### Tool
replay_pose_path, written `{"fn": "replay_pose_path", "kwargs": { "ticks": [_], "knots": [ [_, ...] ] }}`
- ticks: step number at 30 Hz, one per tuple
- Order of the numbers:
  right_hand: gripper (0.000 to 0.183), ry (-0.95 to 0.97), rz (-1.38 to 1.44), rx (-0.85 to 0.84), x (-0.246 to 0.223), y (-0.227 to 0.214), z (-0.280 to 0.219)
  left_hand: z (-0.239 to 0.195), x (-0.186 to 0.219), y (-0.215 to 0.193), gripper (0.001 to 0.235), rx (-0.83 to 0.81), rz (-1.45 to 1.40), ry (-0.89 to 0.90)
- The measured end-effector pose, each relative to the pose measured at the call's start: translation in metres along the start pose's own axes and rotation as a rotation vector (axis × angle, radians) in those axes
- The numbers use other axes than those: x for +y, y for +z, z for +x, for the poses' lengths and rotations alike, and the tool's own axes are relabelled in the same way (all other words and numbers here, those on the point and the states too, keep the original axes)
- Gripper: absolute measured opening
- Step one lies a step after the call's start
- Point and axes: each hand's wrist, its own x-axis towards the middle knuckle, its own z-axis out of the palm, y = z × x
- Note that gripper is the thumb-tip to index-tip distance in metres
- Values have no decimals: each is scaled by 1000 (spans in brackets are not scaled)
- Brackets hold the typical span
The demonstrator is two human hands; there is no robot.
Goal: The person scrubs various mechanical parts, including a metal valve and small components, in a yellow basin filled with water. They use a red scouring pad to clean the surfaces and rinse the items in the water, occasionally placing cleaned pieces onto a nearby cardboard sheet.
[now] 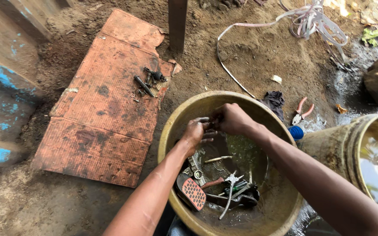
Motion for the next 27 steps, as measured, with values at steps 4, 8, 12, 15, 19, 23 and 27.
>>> {"fn": "replay_pose_path", "kwargs": {
  "ticks": [4,8,12,15,19,23,27],
  "knots": [
    [18,140,-30,-55,-23,-18,31,1,6,-5,30,71,3,-34],
    [21,-110,95,18,-70,-14,97,-5,16,-10,29,101,87,-67],
    [16,-55,69,29,-124,32,158,-15,29,-9,23,125,78,-101],
    [15,-31,93,37,-145,54,186,-31,35,-9,23,86,208,24],
    [13,53,239,45,-162,60,215,-43,39,-9,21,95,273,65],
    [17,53,345,63,-171,56,228,-33,34,-8,29,96,253,9],
    [25,11,301,52,-173,42,211,-21,26,-7,29,155,473,-15]
  ]
}}
